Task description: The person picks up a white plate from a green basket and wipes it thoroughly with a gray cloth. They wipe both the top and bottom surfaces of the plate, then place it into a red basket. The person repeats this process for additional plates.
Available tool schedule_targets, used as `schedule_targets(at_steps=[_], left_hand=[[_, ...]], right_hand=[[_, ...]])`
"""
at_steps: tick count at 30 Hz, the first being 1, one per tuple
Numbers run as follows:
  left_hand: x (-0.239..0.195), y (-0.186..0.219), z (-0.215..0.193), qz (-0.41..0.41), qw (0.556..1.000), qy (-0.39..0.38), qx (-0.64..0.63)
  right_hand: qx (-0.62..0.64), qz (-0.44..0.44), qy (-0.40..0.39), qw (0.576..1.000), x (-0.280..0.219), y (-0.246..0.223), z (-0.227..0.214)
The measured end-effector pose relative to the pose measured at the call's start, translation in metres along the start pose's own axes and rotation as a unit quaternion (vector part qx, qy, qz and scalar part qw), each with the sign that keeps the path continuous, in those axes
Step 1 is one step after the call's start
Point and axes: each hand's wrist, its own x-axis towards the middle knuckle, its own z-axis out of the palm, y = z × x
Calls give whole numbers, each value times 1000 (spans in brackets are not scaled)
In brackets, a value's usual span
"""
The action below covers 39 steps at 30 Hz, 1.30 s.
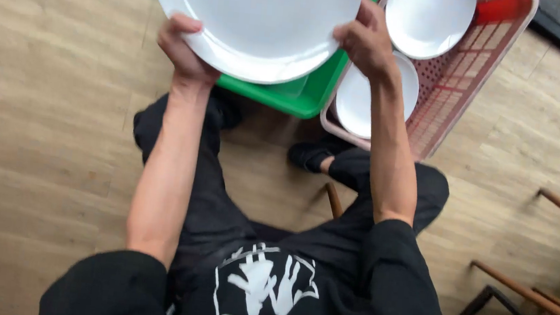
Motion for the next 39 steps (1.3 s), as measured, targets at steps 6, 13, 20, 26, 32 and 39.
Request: schedule_targets(at_steps=[6, 13, 20, 26, 32, 39], left_hand=[[-15, 9, -6, 71, 996, 6, -60], [11, 56, 4, 78, 994, 11, -80], [29, 57, -1, 84, 990, -72, -90], [28, 53, 3, 66, 991, -49, -102], [29, 51, 1, 57, 992, -58, -92], [29, 49, 5, 44, 992, -62, -96]], right_hand=[[150, 60, 167, 973, 5, 93, -32], [-300, 302, 324, 845, 0, 256, -2], [-440, 357, 424, 706, 34, 293, 47], [-566, 271, 483, 611, 32, 340, 57], [-418, 248, 510, 709, 20, 330, 53], [-164, 336, 663, 649, -18, 376, 30]])
